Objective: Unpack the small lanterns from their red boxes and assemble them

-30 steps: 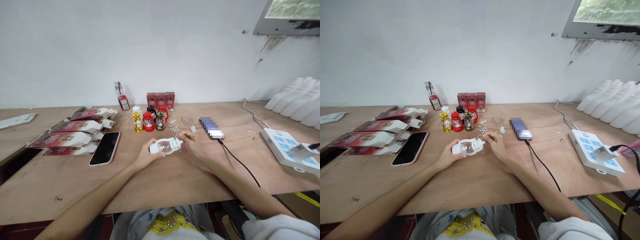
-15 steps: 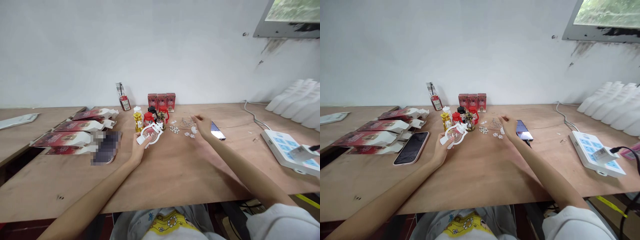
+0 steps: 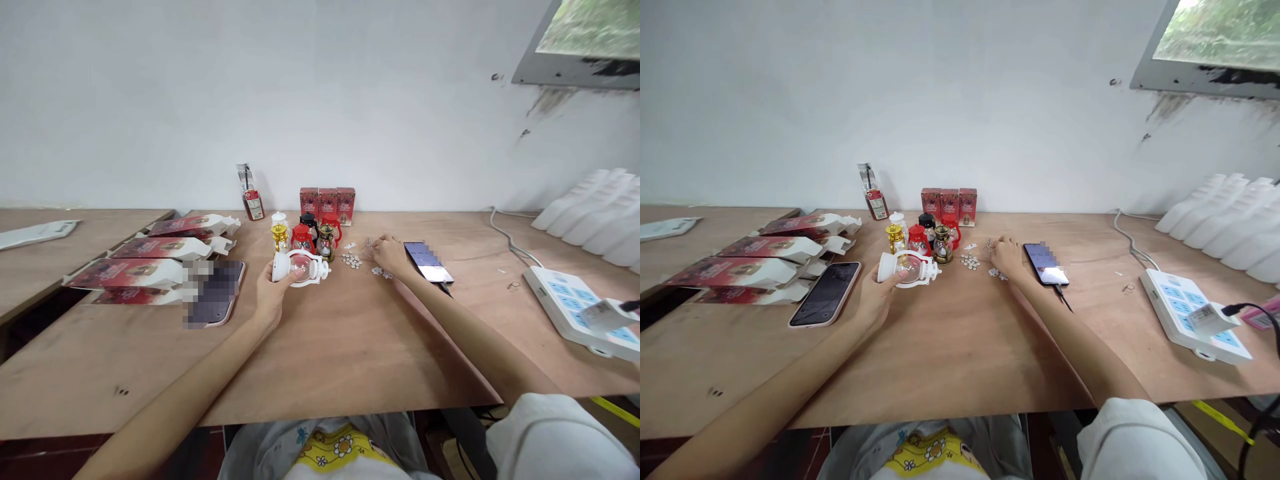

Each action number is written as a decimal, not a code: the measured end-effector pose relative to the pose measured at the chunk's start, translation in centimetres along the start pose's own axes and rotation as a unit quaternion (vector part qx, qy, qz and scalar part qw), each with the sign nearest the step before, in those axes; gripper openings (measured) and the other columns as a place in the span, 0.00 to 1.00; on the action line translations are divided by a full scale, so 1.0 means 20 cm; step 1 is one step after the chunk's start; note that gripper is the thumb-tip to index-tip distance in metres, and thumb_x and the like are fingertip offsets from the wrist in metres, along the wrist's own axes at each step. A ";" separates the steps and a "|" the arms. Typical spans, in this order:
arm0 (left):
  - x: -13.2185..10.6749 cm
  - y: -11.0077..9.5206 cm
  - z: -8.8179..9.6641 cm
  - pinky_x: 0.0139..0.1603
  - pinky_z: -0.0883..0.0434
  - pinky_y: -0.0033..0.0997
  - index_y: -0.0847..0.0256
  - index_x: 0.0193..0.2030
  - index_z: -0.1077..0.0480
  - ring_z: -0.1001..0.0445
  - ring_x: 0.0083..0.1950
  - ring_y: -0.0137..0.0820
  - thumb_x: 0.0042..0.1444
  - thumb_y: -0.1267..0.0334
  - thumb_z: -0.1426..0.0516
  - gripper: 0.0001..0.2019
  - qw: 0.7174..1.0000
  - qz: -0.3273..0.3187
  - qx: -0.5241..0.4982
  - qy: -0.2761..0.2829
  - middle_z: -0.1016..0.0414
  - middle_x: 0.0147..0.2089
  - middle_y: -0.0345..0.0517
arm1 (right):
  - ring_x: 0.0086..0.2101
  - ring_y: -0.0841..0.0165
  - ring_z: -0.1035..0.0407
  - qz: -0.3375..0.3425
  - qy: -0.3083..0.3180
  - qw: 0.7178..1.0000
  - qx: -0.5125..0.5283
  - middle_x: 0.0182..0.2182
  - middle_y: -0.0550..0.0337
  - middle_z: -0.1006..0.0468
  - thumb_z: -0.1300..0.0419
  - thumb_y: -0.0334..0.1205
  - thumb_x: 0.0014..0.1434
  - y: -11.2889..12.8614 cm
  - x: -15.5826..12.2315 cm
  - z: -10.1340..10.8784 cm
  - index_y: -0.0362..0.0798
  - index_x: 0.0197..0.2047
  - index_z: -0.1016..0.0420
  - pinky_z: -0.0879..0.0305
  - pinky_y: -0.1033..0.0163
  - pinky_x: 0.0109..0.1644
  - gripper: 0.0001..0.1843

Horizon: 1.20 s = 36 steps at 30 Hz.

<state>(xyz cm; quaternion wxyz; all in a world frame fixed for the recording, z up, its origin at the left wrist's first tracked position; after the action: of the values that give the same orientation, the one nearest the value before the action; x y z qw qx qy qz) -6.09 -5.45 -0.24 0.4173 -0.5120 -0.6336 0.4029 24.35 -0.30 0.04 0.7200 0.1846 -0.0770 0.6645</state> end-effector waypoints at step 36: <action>-0.24 -0.09 -0.20 0.50 0.45 0.40 0.58 0.45 0.33 0.30 0.51 0.36 0.50 0.73 0.47 0.15 0.719 -0.397 0.532 0.207 0.24 0.46 0.45 | 0.33 0.68 0.34 0.334 -0.229 0.871 0.278 0.32 0.56 0.26 0.42 0.38 0.60 0.69 -0.62 0.22 0.47 0.35 0.29 0.40 0.60 0.38 0.04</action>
<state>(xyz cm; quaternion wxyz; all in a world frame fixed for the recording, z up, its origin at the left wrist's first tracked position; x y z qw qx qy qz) -2.30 -10.19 2.25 0.8634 0.0220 -0.3581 0.3548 10.12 -12.71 2.04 0.3361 0.4870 -0.1092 0.7987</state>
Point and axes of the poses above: each hand's wrist, its own x-axis towards the middle knuckle, its own z-axis out of the back of the hand, y = z × x, the point moved 7 cm from there along x, towards the middle knuckle
